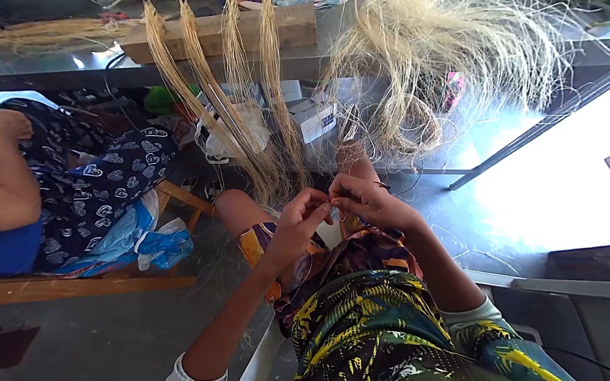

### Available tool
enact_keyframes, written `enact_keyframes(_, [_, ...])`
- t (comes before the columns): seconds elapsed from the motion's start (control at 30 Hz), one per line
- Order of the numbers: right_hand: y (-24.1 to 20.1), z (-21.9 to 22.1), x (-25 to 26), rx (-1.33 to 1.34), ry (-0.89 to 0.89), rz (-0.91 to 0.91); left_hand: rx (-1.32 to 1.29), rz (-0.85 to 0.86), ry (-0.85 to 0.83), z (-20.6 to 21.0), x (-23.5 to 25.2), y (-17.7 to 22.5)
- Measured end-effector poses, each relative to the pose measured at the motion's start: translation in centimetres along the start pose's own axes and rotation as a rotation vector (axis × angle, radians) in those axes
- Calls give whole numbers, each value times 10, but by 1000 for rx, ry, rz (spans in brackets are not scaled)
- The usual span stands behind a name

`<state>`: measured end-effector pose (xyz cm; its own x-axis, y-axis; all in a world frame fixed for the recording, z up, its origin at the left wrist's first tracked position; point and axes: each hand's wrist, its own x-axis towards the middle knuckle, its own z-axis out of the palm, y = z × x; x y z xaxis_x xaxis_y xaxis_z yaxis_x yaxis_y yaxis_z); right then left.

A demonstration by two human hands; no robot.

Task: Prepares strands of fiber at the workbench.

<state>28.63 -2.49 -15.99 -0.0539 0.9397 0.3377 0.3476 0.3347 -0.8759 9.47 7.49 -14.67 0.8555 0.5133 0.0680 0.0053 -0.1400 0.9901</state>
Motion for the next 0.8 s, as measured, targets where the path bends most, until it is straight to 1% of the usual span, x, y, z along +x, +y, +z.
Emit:
enact_keyframes(0.07, [2,2,1,2,10,8,13,7,49,0,0,-3])
enact_keyframes(0.2, [7,1,-2,81,10,27,8,58,84,-7,-2,-8])
enact_keyframes(0.4, [11,-7,-9,123,13,46,52,77,147,-15,-4,-10])
enact_keyframes(0.6, [12,-11,-15,103,52,74,81,95,178,-22,-7,-13])
enact_keyframes(0.8, [9,-7,-11,-10,51,92,82,129,204,-28,-6,-13])
